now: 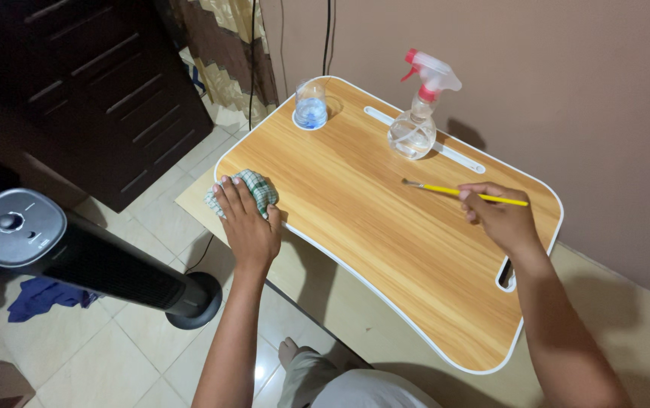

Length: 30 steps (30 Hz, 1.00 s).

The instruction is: The person cleans a wooden lap desk by spraying a cleaning solution and wiping the surface with a cloth. They then use a small brush to clean the edges and crevices of the desk.

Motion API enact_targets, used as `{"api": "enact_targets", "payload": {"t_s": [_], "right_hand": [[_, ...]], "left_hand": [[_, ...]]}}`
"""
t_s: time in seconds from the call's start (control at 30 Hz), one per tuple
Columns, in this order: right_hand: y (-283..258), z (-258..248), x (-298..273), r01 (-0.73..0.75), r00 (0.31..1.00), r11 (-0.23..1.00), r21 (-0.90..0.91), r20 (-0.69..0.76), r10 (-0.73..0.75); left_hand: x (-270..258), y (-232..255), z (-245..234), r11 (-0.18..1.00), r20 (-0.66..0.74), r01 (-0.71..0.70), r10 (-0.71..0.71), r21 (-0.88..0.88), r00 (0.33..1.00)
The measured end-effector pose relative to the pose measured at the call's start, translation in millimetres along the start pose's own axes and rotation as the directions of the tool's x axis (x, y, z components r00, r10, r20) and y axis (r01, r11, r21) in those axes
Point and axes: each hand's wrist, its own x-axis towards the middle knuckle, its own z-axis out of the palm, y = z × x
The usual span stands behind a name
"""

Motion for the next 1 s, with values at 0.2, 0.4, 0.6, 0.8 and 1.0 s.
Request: {"api": "enact_targets", "payload": {"t_s": [0.2,0.4,0.6,0.8,1.0], "right_hand": [[-2.2,-13.0,-14.7,-0.029,1.000,0.993,-0.113,0.005,0.030],[-1.0,-28.3,-3.1,0.048,0.993,0.999,-0.021,-0.103,-0.049],[-0.3,-10.6,10.6,-0.010,0.998,1.000,-0.009,-0.064,0.009],[-4.5,-27.6,-10.6,-0.044,0.998,0.997,-0.056,-0.056,0.041],[0.3,-33.4,7.1,0.035,0.982,0.999,-0.014,-0.186,-0.037]], "left_hand": [[0.0,0.1,0.1,1.000,0.006,0.009,-0.009,-0.016,1.000],[0.7,1.9,-1.2,0.999,0.031,0.030,-0.029,-0.017,0.999],[0.8,3.5,-3.0,0.999,0.034,0.034,-0.033,-0.033,0.999],[0.1,-1.1,0.5,1.000,-0.015,-0.021,0.021,-0.009,1.000],[0.7,2.6,-2.9,0.999,-0.001,-0.014,0.014,-0.030,1.000]]}}
